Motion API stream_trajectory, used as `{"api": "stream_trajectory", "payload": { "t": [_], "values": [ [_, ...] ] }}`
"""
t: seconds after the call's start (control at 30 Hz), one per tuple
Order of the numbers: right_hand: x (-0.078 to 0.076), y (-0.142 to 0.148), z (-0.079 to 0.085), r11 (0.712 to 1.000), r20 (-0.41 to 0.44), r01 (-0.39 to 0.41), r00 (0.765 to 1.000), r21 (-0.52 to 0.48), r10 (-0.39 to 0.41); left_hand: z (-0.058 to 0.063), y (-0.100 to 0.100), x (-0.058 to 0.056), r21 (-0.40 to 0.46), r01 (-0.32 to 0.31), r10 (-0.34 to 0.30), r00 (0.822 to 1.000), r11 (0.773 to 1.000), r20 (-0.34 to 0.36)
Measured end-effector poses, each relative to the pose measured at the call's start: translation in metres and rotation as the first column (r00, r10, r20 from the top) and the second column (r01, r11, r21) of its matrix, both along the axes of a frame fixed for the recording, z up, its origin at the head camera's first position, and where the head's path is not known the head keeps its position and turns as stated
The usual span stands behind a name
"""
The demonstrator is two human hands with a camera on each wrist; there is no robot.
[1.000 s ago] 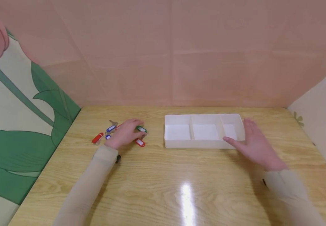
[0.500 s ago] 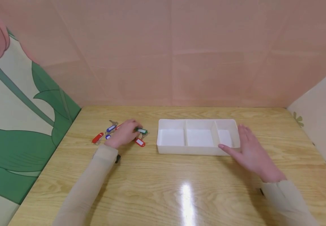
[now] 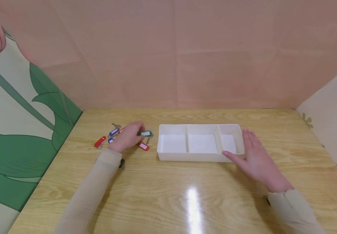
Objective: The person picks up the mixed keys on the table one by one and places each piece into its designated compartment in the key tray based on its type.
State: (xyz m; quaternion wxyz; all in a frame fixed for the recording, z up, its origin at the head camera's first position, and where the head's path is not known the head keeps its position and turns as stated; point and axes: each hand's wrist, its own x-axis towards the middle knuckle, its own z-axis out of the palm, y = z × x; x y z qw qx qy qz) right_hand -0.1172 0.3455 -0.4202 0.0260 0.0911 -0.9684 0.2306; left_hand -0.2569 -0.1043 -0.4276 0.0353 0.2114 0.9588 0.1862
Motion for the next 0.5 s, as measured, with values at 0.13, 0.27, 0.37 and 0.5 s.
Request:
{"api": "stream_trajectory", "payload": {
  "t": [0.13, 0.27, 0.37, 0.5],
  "values": [
    [0.0016, -0.0017, -0.0008, 1.000, -0.013, 0.003, 1.000, 0.004, -0.003, -0.0004, 0.0005, 0.0005, 0.021, -0.014, 0.014, 1.000, 1.000, 0.010],
    [0.0033, -0.0019, -0.0014, 1.000, -0.022, 0.008, 1.000, 0.004, -0.007, 0.0005, -0.0003, 0.0030, 0.044, -0.032, 0.032, 0.999, 0.999, 0.007],
    [0.0040, -0.0008, -0.0014, 1.000, -0.037, 0.001, 0.999, 0.003, -0.001, 0.0024, -0.0016, 0.0053, 0.069, -0.042, 0.042, 0.999, 0.997, -0.001],
    [0.0036, 0.0020, -0.0020, 1.000, -0.071, -0.019, 0.997, 0.007, 0.019, 0.0056, -0.0031, 0.0077, 0.122, -0.049, 0.050, 0.999, 0.991, -0.003]
  ]
}}
